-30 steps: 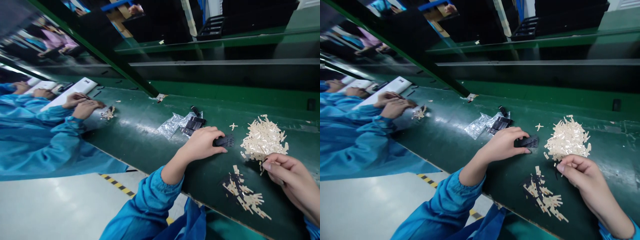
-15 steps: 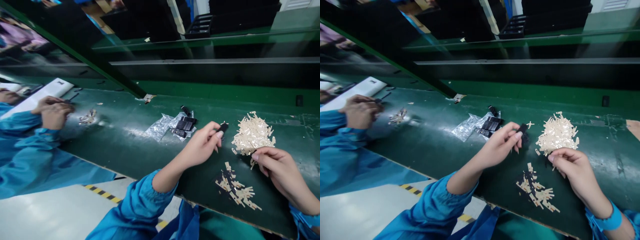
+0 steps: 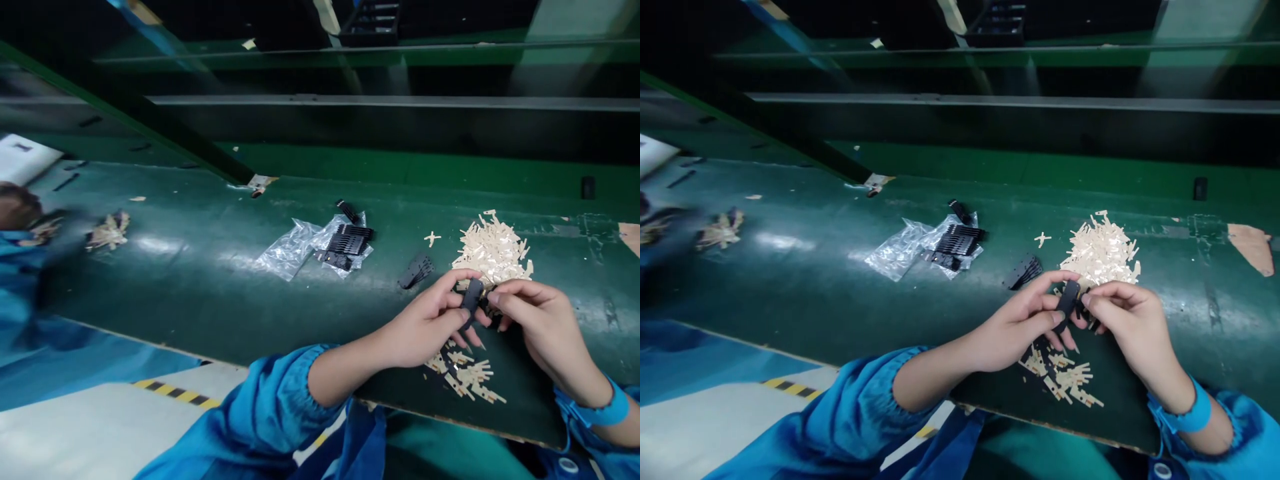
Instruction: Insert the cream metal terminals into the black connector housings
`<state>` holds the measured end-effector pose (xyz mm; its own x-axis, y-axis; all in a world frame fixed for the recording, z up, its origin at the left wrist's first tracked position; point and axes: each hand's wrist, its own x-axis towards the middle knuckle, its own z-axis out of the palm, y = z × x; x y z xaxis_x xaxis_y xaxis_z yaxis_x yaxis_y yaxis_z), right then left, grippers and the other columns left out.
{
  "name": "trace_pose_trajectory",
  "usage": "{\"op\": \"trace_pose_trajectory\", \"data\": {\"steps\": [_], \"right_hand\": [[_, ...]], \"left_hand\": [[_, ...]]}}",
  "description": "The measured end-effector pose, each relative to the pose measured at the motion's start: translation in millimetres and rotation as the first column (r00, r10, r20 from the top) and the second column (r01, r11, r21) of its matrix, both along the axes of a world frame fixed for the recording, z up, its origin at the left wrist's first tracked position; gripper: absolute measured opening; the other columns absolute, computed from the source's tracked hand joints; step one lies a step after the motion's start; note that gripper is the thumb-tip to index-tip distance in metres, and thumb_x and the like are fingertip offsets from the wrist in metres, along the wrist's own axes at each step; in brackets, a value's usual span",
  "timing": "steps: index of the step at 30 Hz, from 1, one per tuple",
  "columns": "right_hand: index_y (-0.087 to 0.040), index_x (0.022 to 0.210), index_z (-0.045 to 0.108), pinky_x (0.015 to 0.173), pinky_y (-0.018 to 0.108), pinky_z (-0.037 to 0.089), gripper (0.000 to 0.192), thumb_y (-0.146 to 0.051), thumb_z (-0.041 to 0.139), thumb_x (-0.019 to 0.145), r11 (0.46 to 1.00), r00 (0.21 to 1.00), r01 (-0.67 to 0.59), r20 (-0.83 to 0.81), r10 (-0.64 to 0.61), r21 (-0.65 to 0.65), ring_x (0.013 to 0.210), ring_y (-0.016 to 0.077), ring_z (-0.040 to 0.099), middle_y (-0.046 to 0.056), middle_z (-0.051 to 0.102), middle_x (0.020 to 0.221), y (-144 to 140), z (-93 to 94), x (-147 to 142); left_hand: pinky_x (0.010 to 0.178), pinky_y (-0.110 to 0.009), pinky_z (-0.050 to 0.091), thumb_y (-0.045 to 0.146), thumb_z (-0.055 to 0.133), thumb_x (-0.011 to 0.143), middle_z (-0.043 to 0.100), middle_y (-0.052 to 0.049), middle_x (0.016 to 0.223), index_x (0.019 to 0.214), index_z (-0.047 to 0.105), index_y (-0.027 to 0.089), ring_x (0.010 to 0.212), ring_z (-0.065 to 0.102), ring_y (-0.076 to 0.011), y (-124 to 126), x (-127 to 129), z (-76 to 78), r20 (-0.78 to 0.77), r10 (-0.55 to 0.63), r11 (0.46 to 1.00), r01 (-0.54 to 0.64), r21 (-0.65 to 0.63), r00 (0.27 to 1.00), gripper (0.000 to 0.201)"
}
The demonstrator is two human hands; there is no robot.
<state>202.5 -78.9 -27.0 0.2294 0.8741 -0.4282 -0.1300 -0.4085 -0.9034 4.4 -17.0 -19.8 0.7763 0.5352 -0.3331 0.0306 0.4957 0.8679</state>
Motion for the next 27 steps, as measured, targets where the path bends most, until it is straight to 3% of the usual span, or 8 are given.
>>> {"op": "trace_pose_trajectory", "data": {"steps": [8,27], "right_hand": [[-0.019,0.071,0.080,0.052,0.027,0.054,0.012,-0.030,0.086,0.069,0.998,0.998,0.055,0.012,-0.055,-0.037,0.055,0.0174,0.066,0.006,0.076,0.067,3,4.3,-5],[-0.021,0.074,0.080,0.058,0.028,0.055,0.010,-0.030,0.084,0.077,1.000,0.999,0.003,0.034,-0.003,0.022,0.060,0.0177,0.068,0.004,0.075,0.067,-2,-0.9,-3]], "left_hand": [[0.063,-0.023,0.059,0.014,0.053,0.098,0.073,-0.007,0.105,0.141,0.039,0.025,0.076,0.077,-0.0164,-4,2,3.3,-0.065,-0.006,1.000,0.004,-0.028,0.998,0.046],[0.069,-0.027,0.060,0.011,0.051,0.096,0.069,-0.004,0.094,0.146,0.037,0.023,0.085,0.078,-0.0203,-13,5,-0.1,-0.060,0.022,0.988,-0.012,0.156,0.998,0.053]]}}
